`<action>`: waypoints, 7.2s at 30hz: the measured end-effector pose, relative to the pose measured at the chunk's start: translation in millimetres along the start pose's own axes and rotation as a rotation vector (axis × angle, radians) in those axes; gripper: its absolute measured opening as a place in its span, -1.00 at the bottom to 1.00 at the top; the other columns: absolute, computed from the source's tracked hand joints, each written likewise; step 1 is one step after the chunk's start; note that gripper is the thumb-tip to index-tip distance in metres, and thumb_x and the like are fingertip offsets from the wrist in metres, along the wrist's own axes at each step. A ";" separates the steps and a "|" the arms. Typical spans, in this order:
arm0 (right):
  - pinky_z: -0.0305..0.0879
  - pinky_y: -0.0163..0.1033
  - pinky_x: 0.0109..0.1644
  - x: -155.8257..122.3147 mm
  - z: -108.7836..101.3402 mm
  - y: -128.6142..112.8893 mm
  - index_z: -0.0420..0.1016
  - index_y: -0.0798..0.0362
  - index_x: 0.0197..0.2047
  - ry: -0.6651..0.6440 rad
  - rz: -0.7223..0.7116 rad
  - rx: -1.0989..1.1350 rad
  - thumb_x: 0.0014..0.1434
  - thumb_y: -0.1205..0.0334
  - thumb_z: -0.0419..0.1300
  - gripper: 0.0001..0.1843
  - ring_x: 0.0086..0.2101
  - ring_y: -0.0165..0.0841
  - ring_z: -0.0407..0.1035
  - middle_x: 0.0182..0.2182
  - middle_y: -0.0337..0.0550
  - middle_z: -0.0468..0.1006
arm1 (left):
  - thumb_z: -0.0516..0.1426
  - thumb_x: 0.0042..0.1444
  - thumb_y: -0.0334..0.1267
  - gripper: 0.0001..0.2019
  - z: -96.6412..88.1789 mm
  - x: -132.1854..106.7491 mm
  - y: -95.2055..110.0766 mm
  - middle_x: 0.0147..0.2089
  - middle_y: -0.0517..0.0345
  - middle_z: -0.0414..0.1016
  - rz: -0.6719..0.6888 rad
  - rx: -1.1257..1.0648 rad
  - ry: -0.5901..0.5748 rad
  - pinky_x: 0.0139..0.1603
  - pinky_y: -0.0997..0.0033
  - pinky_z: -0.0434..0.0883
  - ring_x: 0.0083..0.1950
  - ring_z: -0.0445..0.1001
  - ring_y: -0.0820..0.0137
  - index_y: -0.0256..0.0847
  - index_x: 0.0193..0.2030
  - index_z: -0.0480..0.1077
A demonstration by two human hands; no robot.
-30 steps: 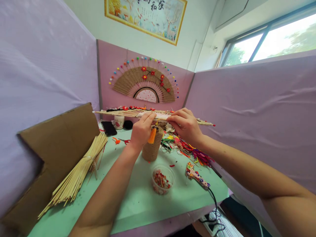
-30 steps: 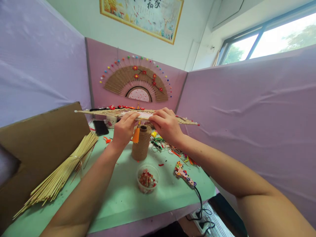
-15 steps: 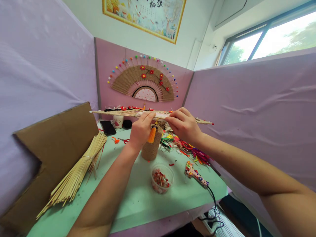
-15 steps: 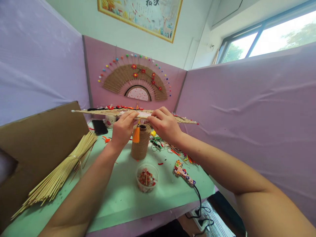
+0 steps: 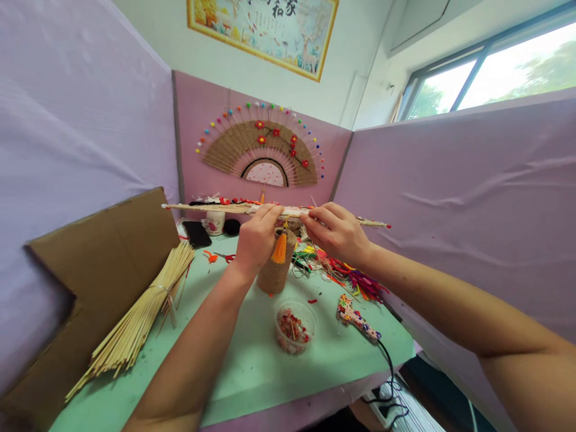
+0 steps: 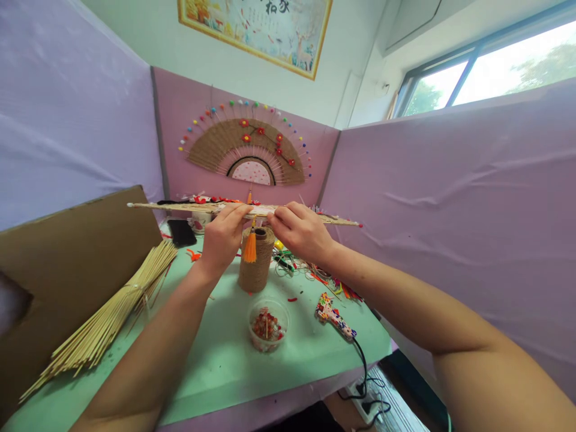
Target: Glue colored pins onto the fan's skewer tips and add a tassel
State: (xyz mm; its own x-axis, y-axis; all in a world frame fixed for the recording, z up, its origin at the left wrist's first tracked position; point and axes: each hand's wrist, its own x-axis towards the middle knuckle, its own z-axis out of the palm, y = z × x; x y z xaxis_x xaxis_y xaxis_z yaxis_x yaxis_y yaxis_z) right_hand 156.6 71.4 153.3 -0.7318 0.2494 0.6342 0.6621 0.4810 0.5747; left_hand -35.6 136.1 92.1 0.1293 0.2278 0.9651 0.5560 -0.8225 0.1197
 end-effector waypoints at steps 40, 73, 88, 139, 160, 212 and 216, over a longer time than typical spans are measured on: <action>0.17 -0.22 -0.26 9.8 -31.8 -17.1 0.48 0.03 -0.20 0.151 -0.177 -0.302 0.27 0.37 0.13 -0.88 -0.27 -0.33 0.22 -0.40 -0.21 0.50 | -0.03 0.21 -0.47 -0.74 -16.4 7.2 16.1 -0.14 0.10 0.55 0.078 -0.107 0.142 0.01 0.41 0.43 -0.07 0.49 0.40 -0.20 -0.10 0.44; 0.24 -0.16 -0.13 -11.9 -28.3 -0.9 0.40 -0.11 0.06 0.146 -0.055 -0.161 0.23 0.31 0.19 -0.67 -0.17 -0.29 0.26 -0.19 -0.17 0.54 | -0.03 0.20 -0.48 -0.71 -15.1 5.9 17.3 -0.11 0.10 0.55 0.042 -0.126 0.119 0.03 0.39 0.44 -0.05 0.49 0.40 -0.18 -0.08 0.43; 0.35 -0.16 -0.12 -25.3 -34.7 -34.4 0.46 -0.04 0.03 0.321 0.204 0.007 0.12 0.23 0.31 -0.62 -0.21 -0.29 0.40 -0.23 -0.11 0.53 | -0.04 0.25 -0.45 -0.70 -8.7 2.0 1.2 -0.03 0.02 0.54 0.045 -0.101 0.206 0.11 0.31 0.42 0.04 0.48 0.36 -0.20 0.00 0.43; 0.48 -0.25 -0.04 -6.0 63.1 -27.5 0.51 -0.05 -0.21 0.886 1.118 1.933 -0.11 0.29 0.41 -0.66 -0.15 -0.37 0.52 -0.23 -0.30 0.66 | 0.30 -0.09 -0.46 -0.81 11.0 16.5 16.3 -0.34 0.18 0.62 -1.192 -1.555 0.240 -0.03 0.32 0.49 -0.29 0.60 0.42 -0.24 -0.32 0.43; 0.42 -0.35 -0.09 -9.3 74.3 -37.6 0.56 -0.03 -0.33 0.748 1.126 1.817 -0.21 0.31 0.44 -0.71 -0.27 -0.45 0.51 -0.31 -0.31 0.67 | 0.28 -0.04 -0.48 -0.83 10.9 14.2 16.0 -0.29 0.14 0.63 -1.127 -1.665 0.222 0.06 0.31 0.45 -0.26 0.60 0.42 -0.27 -0.27 0.45; 0.51 -0.32 -0.07 -25.8 88.6 -32.0 0.57 0.01 -0.38 0.714 1.353 2.167 -0.10 0.45 0.40 -0.80 -0.23 -0.40 0.57 -0.34 -0.24 0.68 | 0.30 -0.01 -0.35 -0.81 13.7 -3.1 -7.3 -0.18 0.01 0.62 -1.192 -1.651 -0.079 0.01 0.32 0.44 -0.16 0.58 0.32 -0.28 -0.22 0.48; 0.50 -0.30 -0.04 -25.7 84.8 -33.9 0.56 0.02 -0.44 0.725 1.334 2.177 -0.12 0.46 0.41 -0.81 -0.24 -0.41 0.56 -0.34 -0.24 0.68 | 0.29 0.02 -0.31 -0.77 17.1 -3.3 -6.2 -0.14 0.00 0.62 -1.122 -1.665 -0.029 0.06 0.34 0.42 -0.09 0.57 0.31 -0.28 -0.16 0.49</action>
State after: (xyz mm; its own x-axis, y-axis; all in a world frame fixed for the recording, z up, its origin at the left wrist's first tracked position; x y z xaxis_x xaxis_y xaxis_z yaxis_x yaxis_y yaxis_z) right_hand 139.3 119.9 73.7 0.0496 0.9571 0.2855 -0.7326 0.2292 -0.6410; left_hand -25.4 149.4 84.2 0.3521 0.8792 0.3210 -0.7747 0.0813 0.6270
